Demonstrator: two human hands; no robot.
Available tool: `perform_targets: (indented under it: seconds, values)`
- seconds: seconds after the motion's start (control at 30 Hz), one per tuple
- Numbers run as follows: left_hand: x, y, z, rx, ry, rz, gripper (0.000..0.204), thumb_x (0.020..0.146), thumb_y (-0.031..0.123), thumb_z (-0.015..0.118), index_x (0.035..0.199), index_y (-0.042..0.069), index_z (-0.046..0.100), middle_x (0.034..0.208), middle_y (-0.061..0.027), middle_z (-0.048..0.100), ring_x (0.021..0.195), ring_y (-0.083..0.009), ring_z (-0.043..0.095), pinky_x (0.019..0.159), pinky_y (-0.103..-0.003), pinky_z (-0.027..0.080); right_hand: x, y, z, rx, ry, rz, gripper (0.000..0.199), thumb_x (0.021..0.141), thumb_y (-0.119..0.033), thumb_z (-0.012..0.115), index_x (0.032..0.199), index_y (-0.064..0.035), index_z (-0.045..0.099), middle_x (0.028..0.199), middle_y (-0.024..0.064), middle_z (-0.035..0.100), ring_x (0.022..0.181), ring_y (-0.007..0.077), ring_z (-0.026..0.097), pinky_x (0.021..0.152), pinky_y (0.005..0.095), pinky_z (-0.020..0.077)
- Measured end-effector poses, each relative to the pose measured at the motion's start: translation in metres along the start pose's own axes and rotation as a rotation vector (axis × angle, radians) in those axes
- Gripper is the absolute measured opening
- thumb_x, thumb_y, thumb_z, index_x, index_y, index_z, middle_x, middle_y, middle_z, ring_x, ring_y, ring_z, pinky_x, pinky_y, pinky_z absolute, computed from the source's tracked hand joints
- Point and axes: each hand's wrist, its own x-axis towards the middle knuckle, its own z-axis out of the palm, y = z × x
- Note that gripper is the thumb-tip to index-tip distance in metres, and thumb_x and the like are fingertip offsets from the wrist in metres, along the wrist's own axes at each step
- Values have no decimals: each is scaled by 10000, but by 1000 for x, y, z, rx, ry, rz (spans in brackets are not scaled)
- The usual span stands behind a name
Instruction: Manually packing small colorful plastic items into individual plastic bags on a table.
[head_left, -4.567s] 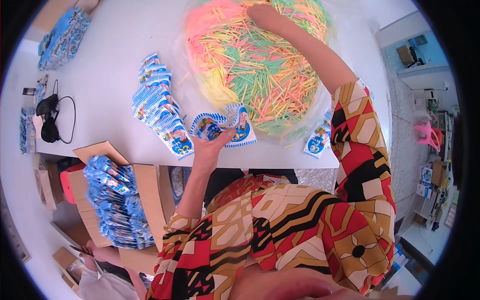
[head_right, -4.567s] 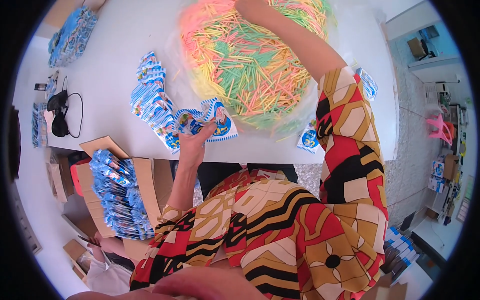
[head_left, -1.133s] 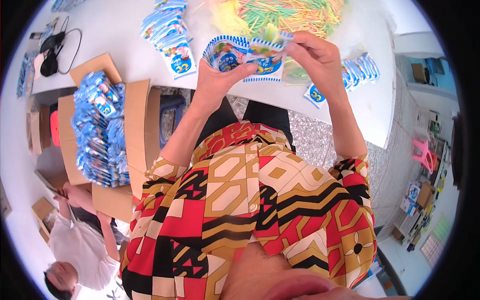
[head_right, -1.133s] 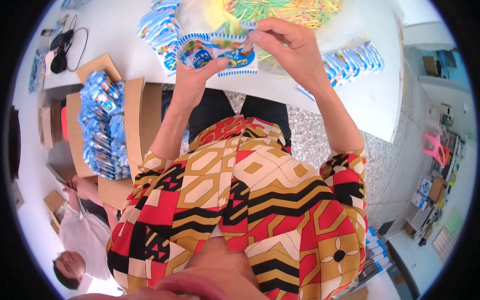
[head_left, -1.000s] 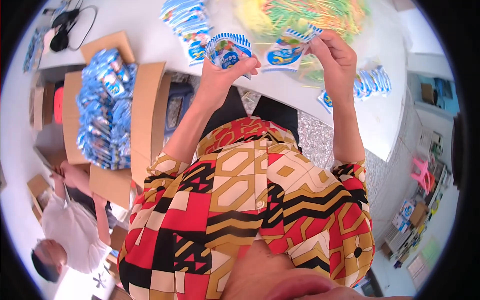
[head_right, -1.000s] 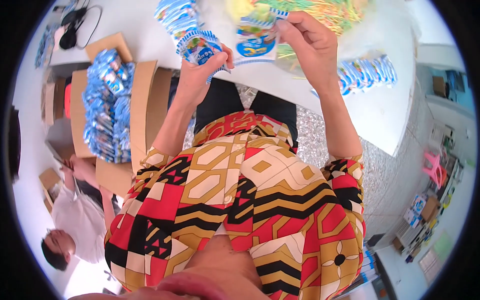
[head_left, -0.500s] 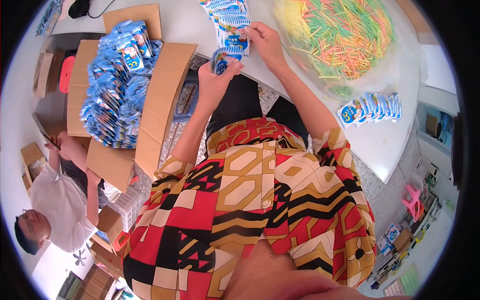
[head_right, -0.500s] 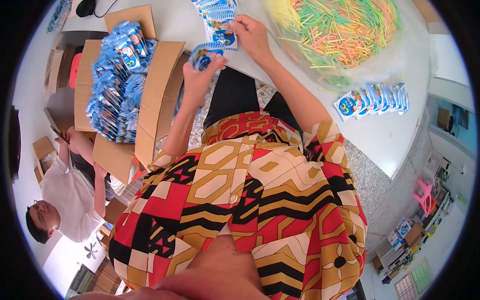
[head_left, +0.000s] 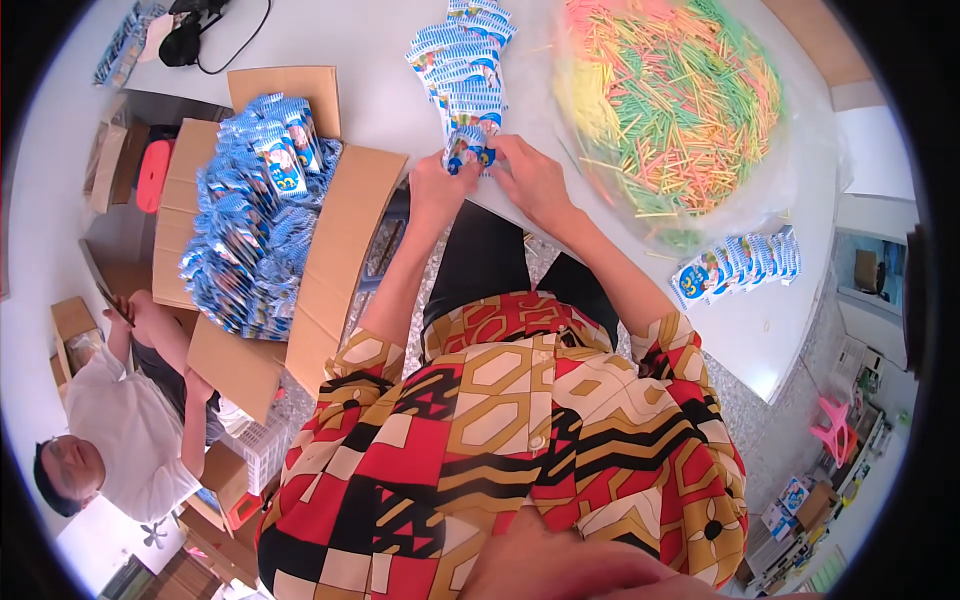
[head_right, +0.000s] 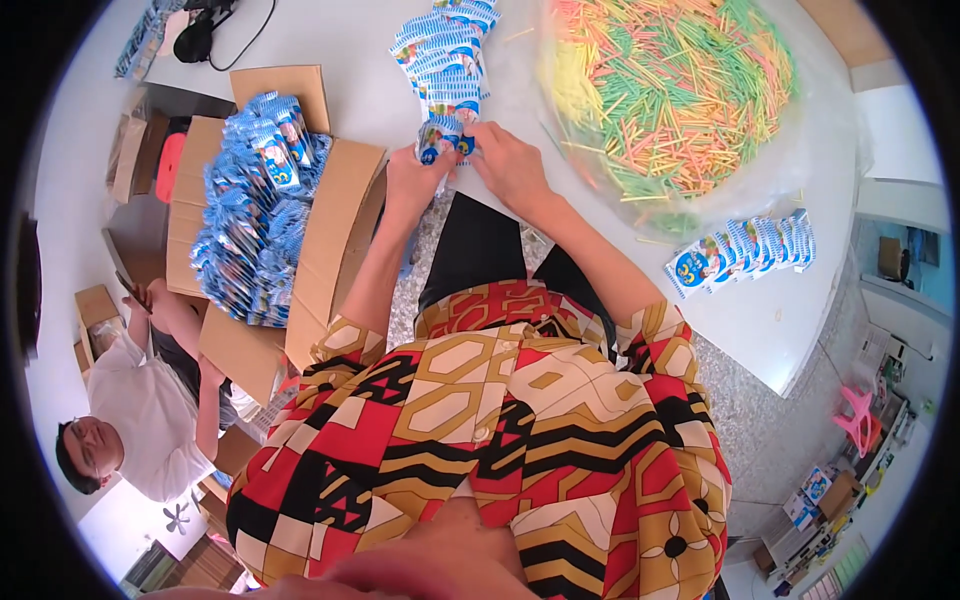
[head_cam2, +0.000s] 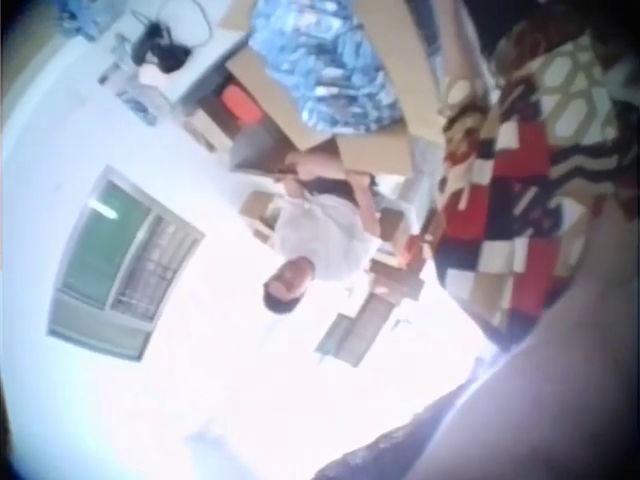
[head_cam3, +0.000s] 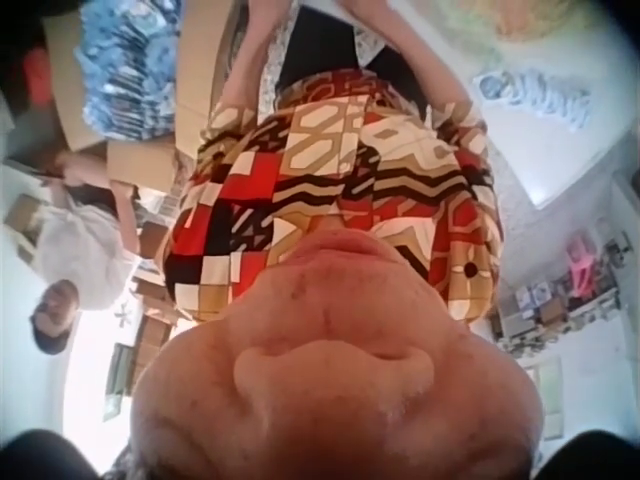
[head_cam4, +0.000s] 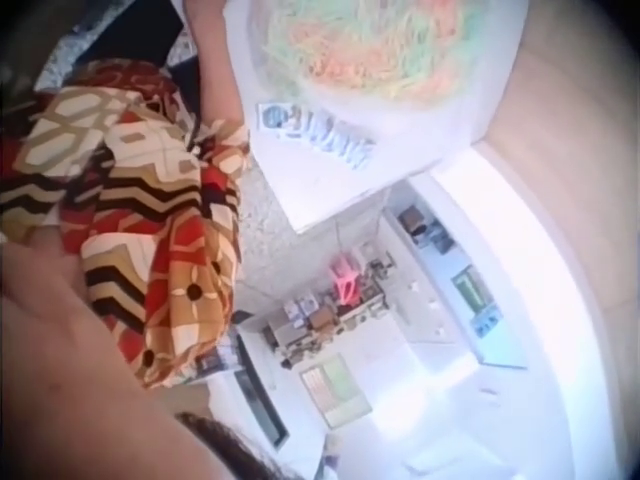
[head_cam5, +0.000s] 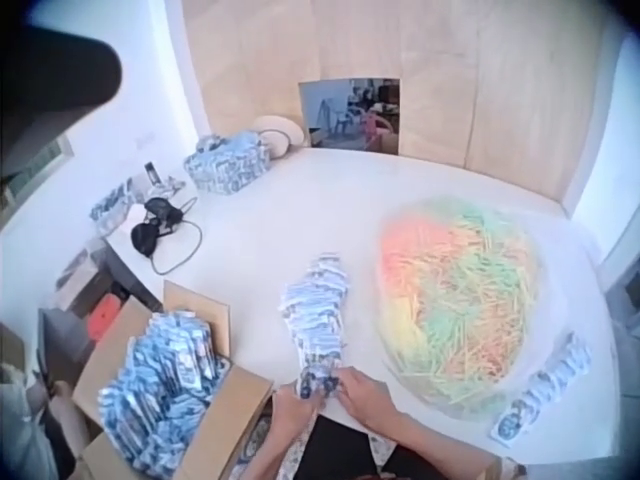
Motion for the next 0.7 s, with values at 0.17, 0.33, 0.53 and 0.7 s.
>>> perform_targets:
  seconds: [0.17, 0.33, 0.53, 0.7]
  values:
    - [22, 5, 3, -22, 13, -27, 190, 759, 173, 661, 820, -6, 680, 601, -90, 637, 554, -152, 610, 552, -305, 470, 22, 6, 7, -54, -27, 86, 388, 753, -73, 637, 1112, -116, 496, 925, 71, 600, 776, 258, 623, 626, 365, 499]
    - [35, -1, 9, -204, 78, -33, 158, 786, 100, 670, 855, -42, 659, 705, -81, 672, 599, -107, 608, 561, -251, 478, 36, 20, 6, 7, 18, 17, 272, 785, -104, 624, 1037, -99, 522, 944, 103, 623, 765, 302, 633, 633, 387, 506]
    - [9, 30, 20, -708, -184, -76, 207, 796, 72, 682, 972, -18, 624, 825, -106, 679, 677, -164, 657, 640, -272, 530, 18, 26, -31, 495, 43, 223, 235, 862, -167, 623, 1051, -36, 577, 802, 38, 601, 684, 95, 612, 587, 231, 468]
    - [-15, 61, 42, -691, -307, 1, 194, 799, 66, 677, 968, -14, 625, 853, -97, 677, 713, -160, 667, 653, -260, 538, 5, -16, -92, 626, 26, 271, 222, 849, -182, 650, 960, 6, 610, 712, 51, 619, 617, 76, 614, 536, 193, 455]
